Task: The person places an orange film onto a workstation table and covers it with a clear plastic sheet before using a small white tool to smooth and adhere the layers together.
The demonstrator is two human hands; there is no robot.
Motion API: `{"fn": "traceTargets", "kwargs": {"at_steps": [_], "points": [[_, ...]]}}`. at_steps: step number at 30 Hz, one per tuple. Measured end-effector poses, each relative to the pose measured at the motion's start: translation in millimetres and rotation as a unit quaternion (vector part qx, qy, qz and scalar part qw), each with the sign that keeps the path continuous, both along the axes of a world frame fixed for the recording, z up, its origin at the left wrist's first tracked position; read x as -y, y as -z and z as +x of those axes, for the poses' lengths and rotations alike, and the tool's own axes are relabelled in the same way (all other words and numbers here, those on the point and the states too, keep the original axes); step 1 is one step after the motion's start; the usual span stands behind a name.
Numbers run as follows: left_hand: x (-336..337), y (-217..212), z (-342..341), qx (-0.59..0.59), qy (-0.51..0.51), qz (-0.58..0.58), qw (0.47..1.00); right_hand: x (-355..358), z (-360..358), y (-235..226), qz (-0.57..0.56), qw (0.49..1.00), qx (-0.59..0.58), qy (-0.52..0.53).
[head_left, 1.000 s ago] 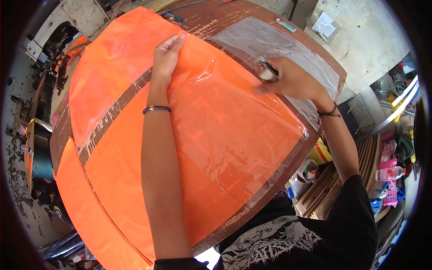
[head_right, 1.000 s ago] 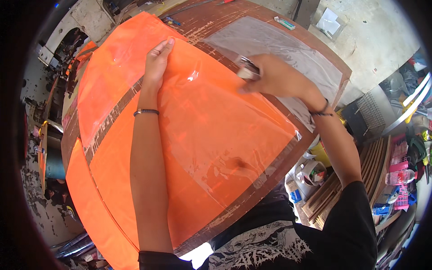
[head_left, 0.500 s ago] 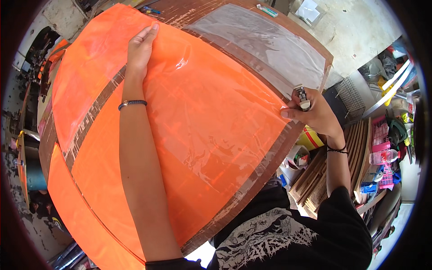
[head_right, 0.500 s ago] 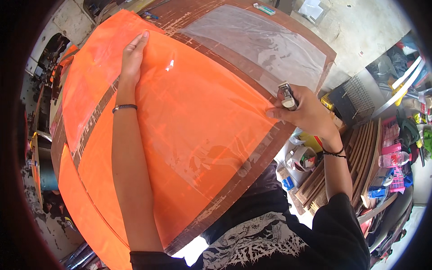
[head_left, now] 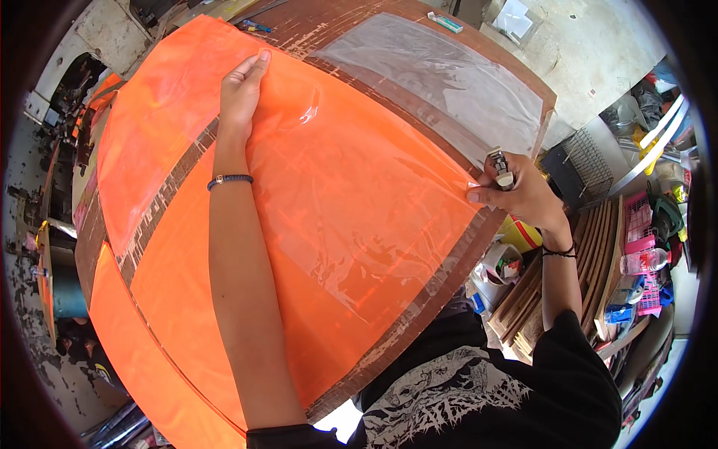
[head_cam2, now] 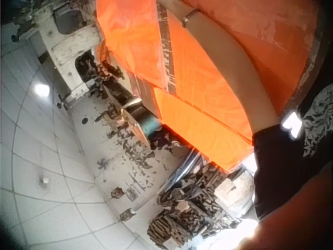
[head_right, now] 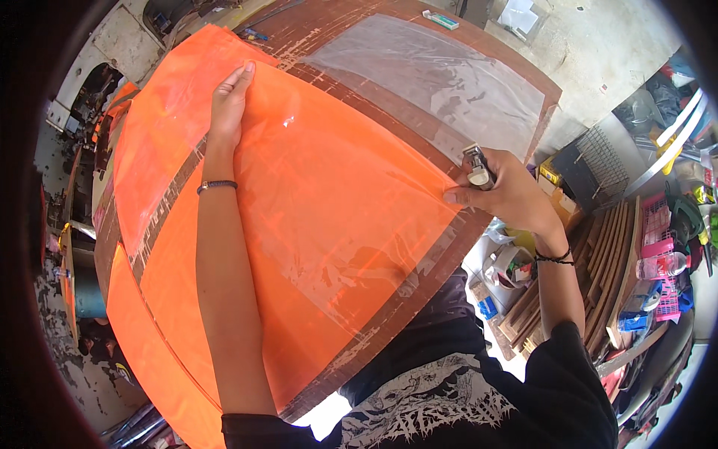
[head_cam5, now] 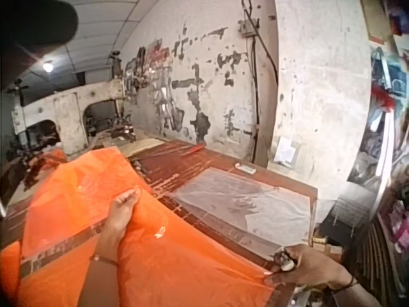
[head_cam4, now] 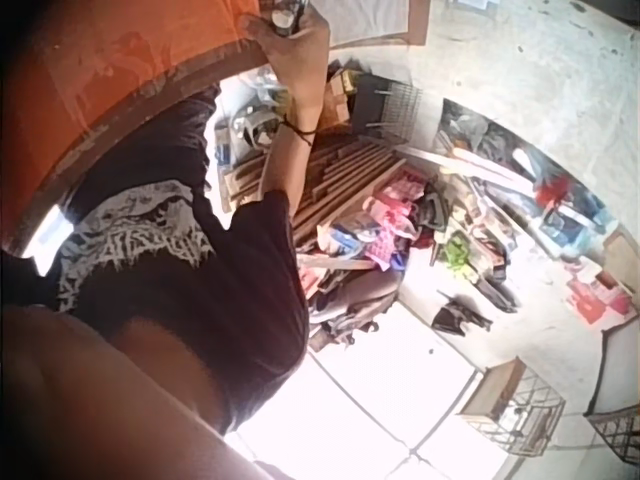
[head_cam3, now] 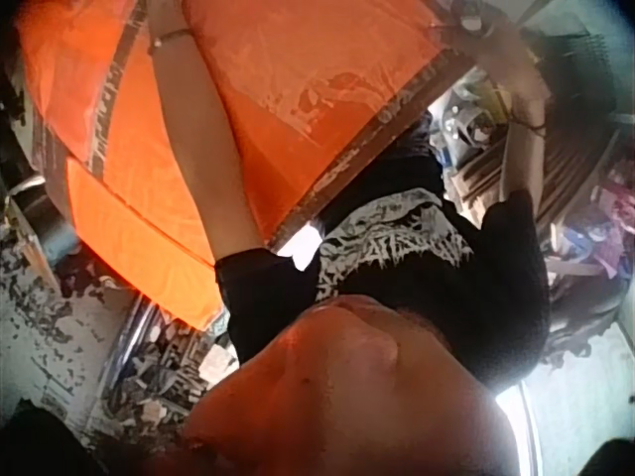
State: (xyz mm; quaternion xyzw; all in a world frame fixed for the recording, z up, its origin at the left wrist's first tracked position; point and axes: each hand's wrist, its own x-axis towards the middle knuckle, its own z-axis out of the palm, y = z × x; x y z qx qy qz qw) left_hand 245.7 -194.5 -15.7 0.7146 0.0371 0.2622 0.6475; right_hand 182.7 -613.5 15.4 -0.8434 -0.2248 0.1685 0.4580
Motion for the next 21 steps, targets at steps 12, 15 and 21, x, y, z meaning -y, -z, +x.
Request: {"fn": "traceTargets", "kwargs": {"at_steps": [12, 15, 21], "points": [[0, 0, 1, -0.003, 0.005, -0.008, 1.0, 7, -14, 1, 0.044, 0.998, -0.031, 0.031], [6, -5, -1, -0.002, -0.022, 0.016, 1.0, 5, -20, -2, 0.055, 0.997, -0.04, 0.043], [16, -18, 0, -0.045, -0.01, 0.122, 0.991, 19, -42, 4, 0.094, 0.993, -0.047, 0.05]]}}
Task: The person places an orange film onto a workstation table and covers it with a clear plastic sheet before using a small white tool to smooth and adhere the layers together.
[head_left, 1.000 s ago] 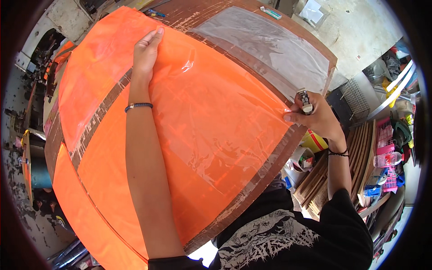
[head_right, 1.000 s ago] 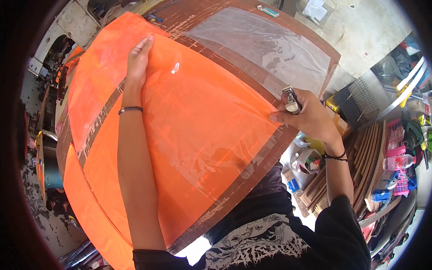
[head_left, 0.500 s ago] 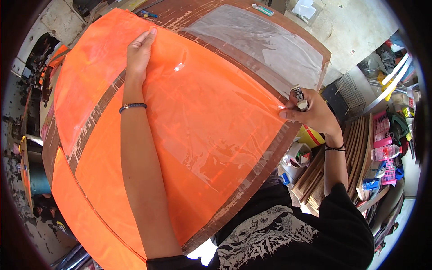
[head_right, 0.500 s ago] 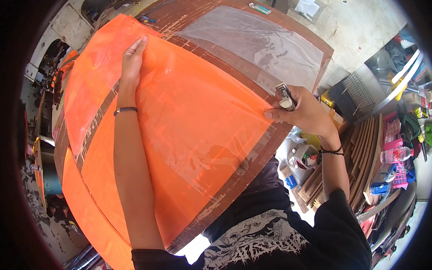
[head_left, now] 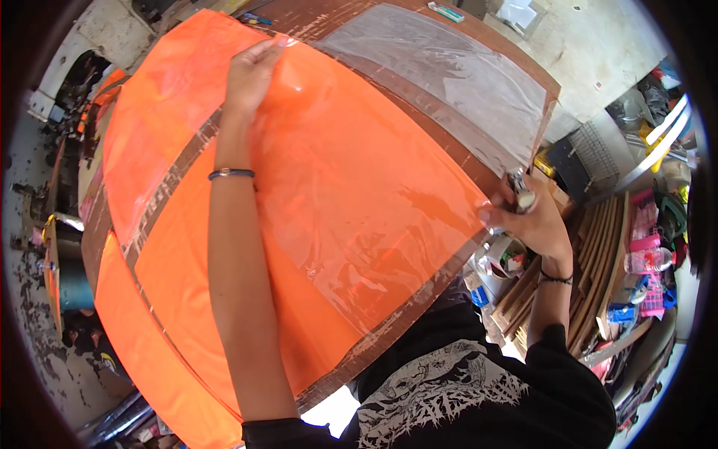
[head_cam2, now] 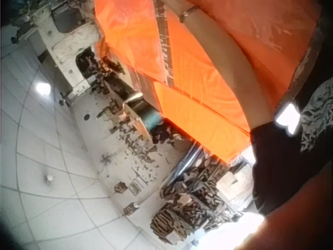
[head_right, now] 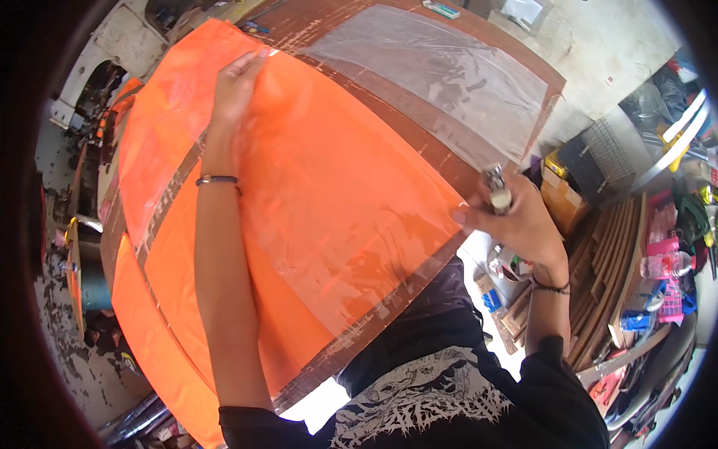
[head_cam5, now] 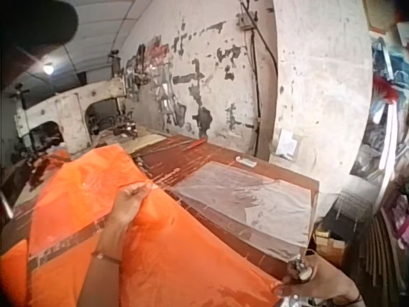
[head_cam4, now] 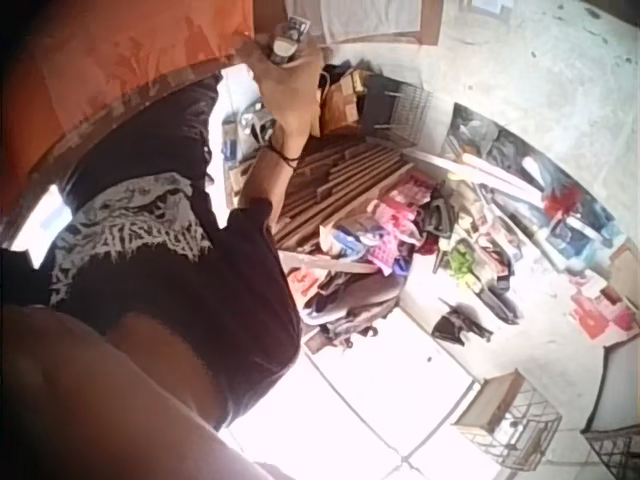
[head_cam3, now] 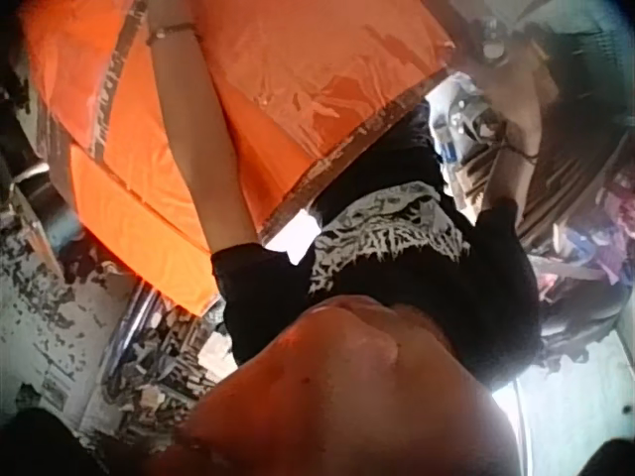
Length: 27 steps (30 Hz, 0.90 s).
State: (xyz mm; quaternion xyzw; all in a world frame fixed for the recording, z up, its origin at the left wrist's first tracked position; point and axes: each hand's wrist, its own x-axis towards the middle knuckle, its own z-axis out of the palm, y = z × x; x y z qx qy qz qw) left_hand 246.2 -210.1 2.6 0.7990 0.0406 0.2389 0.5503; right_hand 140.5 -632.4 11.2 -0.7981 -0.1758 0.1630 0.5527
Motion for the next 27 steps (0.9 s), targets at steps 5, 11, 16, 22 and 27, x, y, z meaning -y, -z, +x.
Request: {"fn": "traceTargets", "kwargs": {"at_steps": [5, 11, 16, 22, 27], "points": [[26, -3, 7, -0.078, 0.031, 0.154, 0.985, 15, -20, 6, 0.038, 0.994, -0.098, 0.042], [43, 0, 4, -0.064, 0.063, 0.182, 0.979, 38, -29, 24, 0.119, 0.982, -0.143, 0.029], [19, -3, -20, -0.146, 0.043, 0.227, 0.962, 43, -34, 29, 0.092, 0.984, -0.148, 0.031], [-21, -11, -75, -0.214, 0.033, 0.232, 0.948, 42, -38, 42, 0.125, 0.981, -0.137, 0.054], [-40, -28, -111, -0.287, -0.001, 0.225, 0.931, 41, -40, 46, 0.139, 0.977, -0.14, 0.077]]}}
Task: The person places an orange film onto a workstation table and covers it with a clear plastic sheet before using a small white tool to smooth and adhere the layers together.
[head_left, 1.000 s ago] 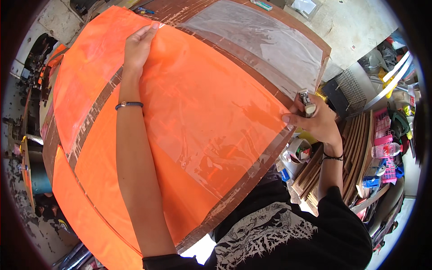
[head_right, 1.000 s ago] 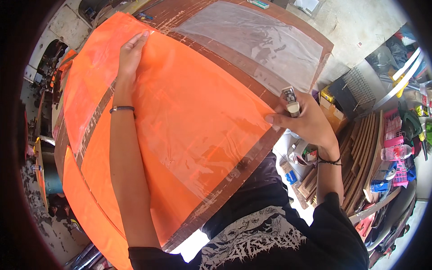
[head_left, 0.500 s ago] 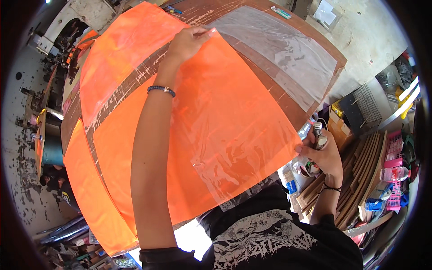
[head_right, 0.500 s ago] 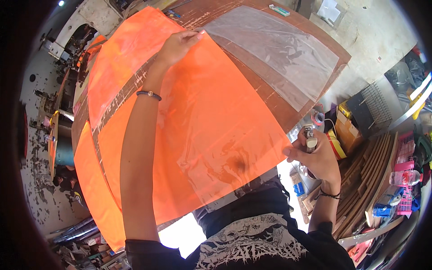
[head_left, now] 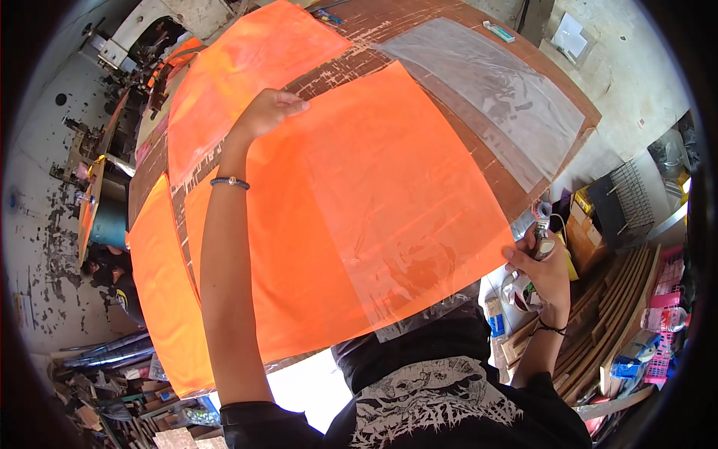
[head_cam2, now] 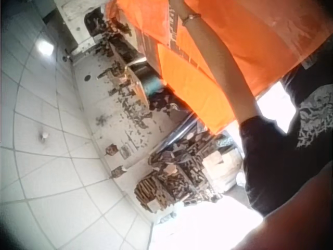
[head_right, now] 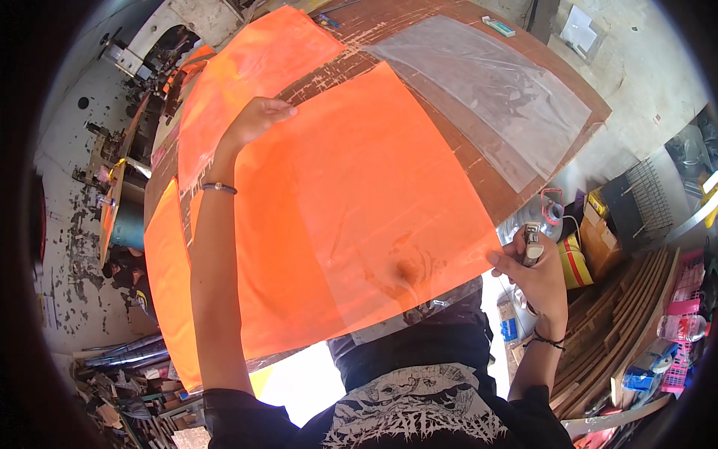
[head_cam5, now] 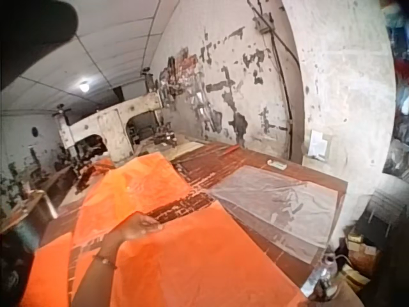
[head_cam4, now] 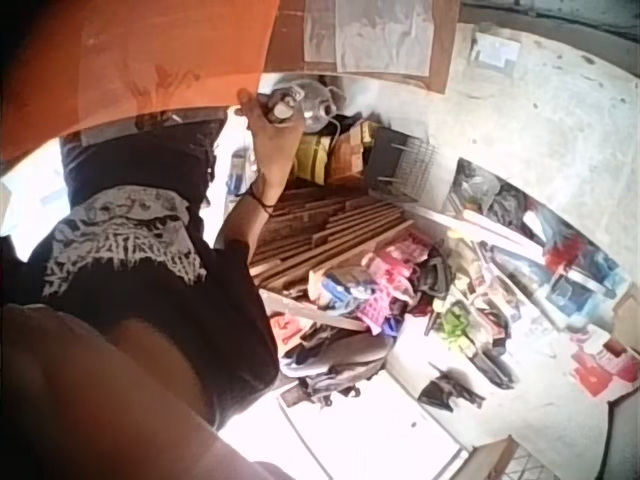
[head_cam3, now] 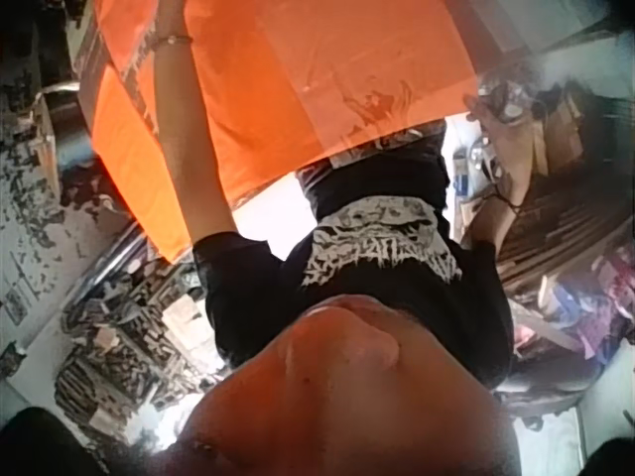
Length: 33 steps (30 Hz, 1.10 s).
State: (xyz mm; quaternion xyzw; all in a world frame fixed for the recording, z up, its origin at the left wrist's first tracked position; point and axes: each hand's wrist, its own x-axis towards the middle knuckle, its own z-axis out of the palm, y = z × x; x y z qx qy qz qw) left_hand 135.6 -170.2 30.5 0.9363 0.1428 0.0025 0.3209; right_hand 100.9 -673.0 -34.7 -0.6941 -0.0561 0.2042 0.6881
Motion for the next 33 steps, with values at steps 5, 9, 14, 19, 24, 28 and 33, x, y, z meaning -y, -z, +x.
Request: {"fn": "traceTargets", "kwargs": {"at_steps": [5, 9, 14, 19, 24, 28, 33], "points": [[-12, -1, -17, -0.031, -0.007, 0.004, 0.999, 1, 3, 2, -0.003, 1.0, 0.007, 0.004], [-12, -1, -22, -0.063, -0.022, 0.0, 0.998, 5, 7, 3, -0.017, 0.999, 0.034, -0.002], [-10, 4, -24, -0.048, -0.035, 0.013, 0.998, 9, 11, 1, -0.01, 1.0, 0.009, 0.022], [-2, -1, -23, -0.077, -0.051, 0.03, 0.995, 13, 12, 4, -0.006, 1.0, 0.031, 0.001], [-4, 0, -26, -0.1, -0.059, 0.031, 0.993, 11, 10, 4, -0.006, 1.0, 0.028, 0.006], [-11, 4, -33, -0.039, -0.048, 0.014, 0.998, 8, 9, 1, 0.005, 0.999, 0.038, -0.004], [-10, -1, -41, -0.021, -0.047, 0.015, 0.999, 4, 9, -4, 0.013, 0.999, 0.03, -0.018]]}}
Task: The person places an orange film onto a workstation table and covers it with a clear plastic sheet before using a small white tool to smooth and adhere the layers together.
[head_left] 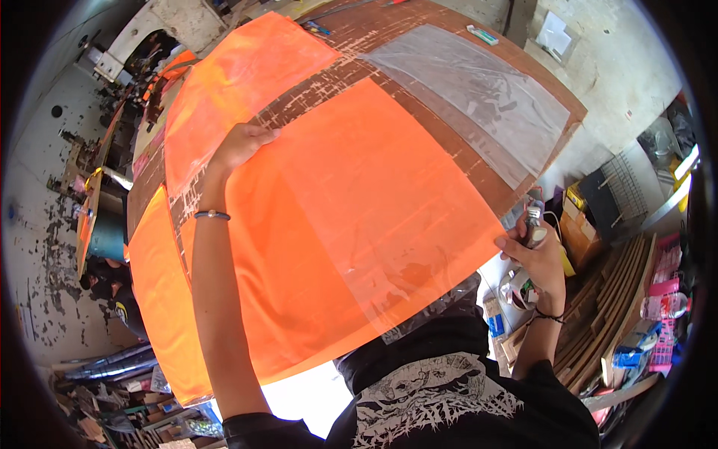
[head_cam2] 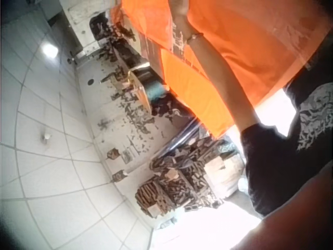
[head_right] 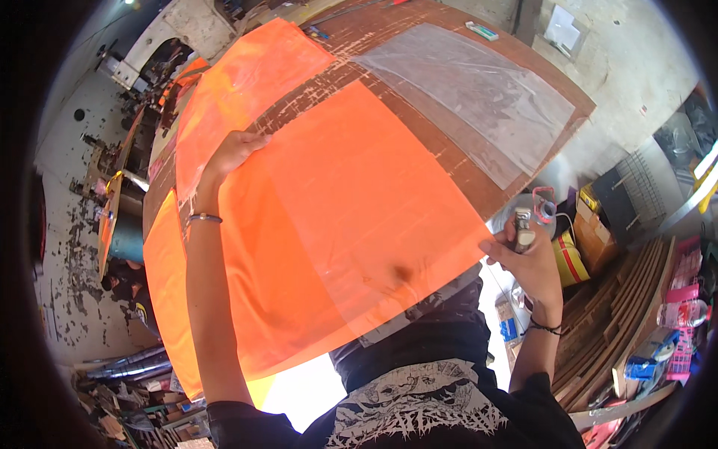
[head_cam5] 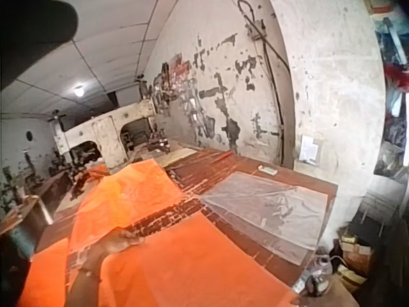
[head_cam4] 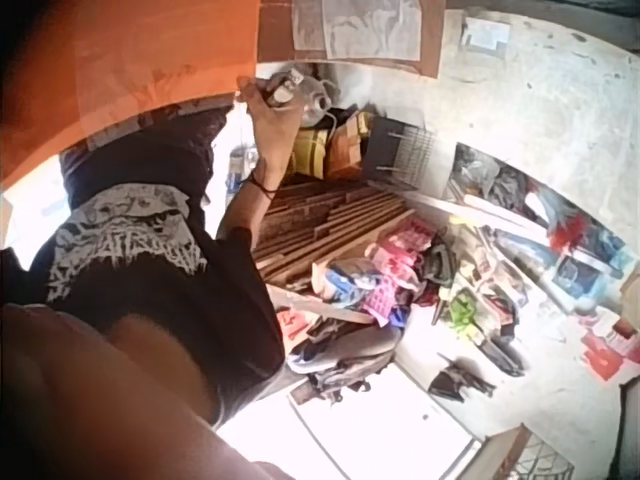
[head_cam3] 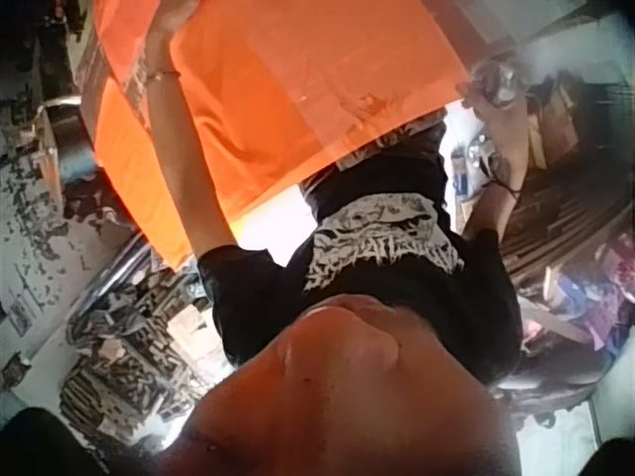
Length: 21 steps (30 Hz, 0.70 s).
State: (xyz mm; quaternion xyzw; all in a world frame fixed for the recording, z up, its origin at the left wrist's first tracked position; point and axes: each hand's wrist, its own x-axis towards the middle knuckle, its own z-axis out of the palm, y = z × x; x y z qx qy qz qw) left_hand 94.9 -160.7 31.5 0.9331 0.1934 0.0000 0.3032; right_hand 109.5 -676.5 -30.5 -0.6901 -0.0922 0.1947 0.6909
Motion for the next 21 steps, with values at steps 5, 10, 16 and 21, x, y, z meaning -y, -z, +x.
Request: {"fn": "traceTargets", "kwargs": {"at_steps": [5, 10, 16, 21], "points": [[6, -6, -8, -0.032, -0.044, -0.011, 0.998, -3, 4, 1, -0.003, 0.999, 0.019, -0.038], [15, -1, -8, -0.042, -0.054, -0.019, 0.997, 0, 1, 1, -0.005, 0.999, -0.002, -0.036], [-12, 13, -6, -0.052, -0.055, -0.047, 0.996, -7, -4, -3, -0.008, 0.999, 0.001, -0.048], [-7, 12, -9, 0.007, -0.049, -0.098, 0.994, -11, -3, -1, 0.005, 0.999, -0.013, -0.037]]}}
